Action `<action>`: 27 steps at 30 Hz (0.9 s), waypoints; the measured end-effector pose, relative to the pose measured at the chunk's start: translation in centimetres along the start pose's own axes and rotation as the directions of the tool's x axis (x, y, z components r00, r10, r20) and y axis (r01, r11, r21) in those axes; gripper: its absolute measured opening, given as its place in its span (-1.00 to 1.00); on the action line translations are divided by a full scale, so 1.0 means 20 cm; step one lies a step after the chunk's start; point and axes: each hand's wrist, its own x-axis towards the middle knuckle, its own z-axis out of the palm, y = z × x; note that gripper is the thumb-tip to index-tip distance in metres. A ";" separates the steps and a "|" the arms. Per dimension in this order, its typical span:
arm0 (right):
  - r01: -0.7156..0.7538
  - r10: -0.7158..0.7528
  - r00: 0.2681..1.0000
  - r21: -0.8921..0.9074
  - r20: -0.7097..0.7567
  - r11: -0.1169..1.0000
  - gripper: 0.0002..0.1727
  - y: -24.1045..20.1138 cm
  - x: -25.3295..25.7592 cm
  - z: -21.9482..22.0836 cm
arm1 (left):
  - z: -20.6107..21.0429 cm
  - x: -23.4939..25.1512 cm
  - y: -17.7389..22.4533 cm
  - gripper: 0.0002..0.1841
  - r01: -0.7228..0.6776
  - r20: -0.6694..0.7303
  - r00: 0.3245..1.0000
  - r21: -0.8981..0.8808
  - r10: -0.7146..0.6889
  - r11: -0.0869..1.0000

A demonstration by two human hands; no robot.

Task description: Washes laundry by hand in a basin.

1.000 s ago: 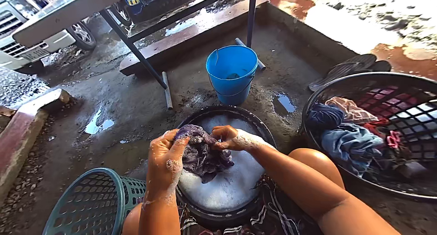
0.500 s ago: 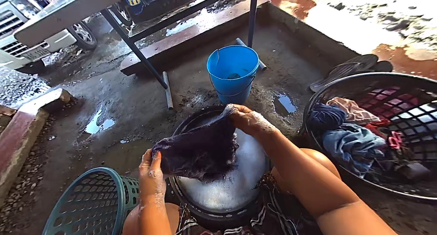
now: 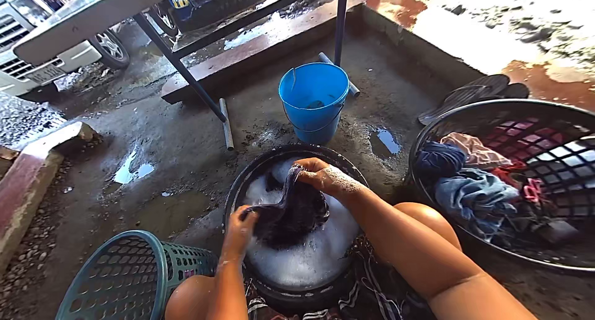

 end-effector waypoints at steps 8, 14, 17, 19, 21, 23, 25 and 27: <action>-0.252 0.214 0.874 -0.030 -0.436 0.967 -0.75 0.11 0.02 -0.11 | 0.16 0.04 -0.37 -0.63 0.407 0.195 0.901 -0.070 -0.388 0.911; -0.558 0.557 0.813 -0.503 -0.170 0.660 -0.68 0.20 0.07 -0.03 | 0.26 0.10 0.07 -0.45 0.400 0.107 0.913 -0.440 -0.395 0.804; -0.435 0.511 0.856 -0.432 0.073 0.790 -0.73 0.24 0.00 0.15 | 0.33 0.03 0.32 -0.49 0.292 0.166 0.954 -0.353 -0.248 0.889; -0.309 0.460 0.876 -0.564 0.144 0.766 -0.54 0.22 -0.09 0.20 | 0.36 -0.07 0.48 -0.55 0.230 0.253 0.957 -0.352 -0.145 0.907; -0.509 0.651 0.759 -0.621 0.003 0.596 -0.54 0.10 -0.16 0.24 | 0.36 -0.18 0.60 -0.61 0.173 0.346 0.938 -0.400 -0.027 0.900; -0.518 0.659 0.749 -0.684 -0.071 0.514 -0.55 0.13 -0.20 0.23 | 0.36 -0.22 0.63 -0.71 0.115 0.391 0.918 -0.409 0.060 0.905; -0.385 0.456 0.882 -0.733 -0.114 0.561 -0.55 0.34 -0.26 0.19 | 0.37 -0.18 0.55 -0.77 0.026 0.344 0.937 -0.253 0.065 0.967; -0.377 0.331 0.922 -0.656 -0.200 0.654 -0.53 0.53 -0.22 0.16 | 0.39 -0.09 0.43 -0.44 -0.030 0.290 0.957 0.058 0.012 0.998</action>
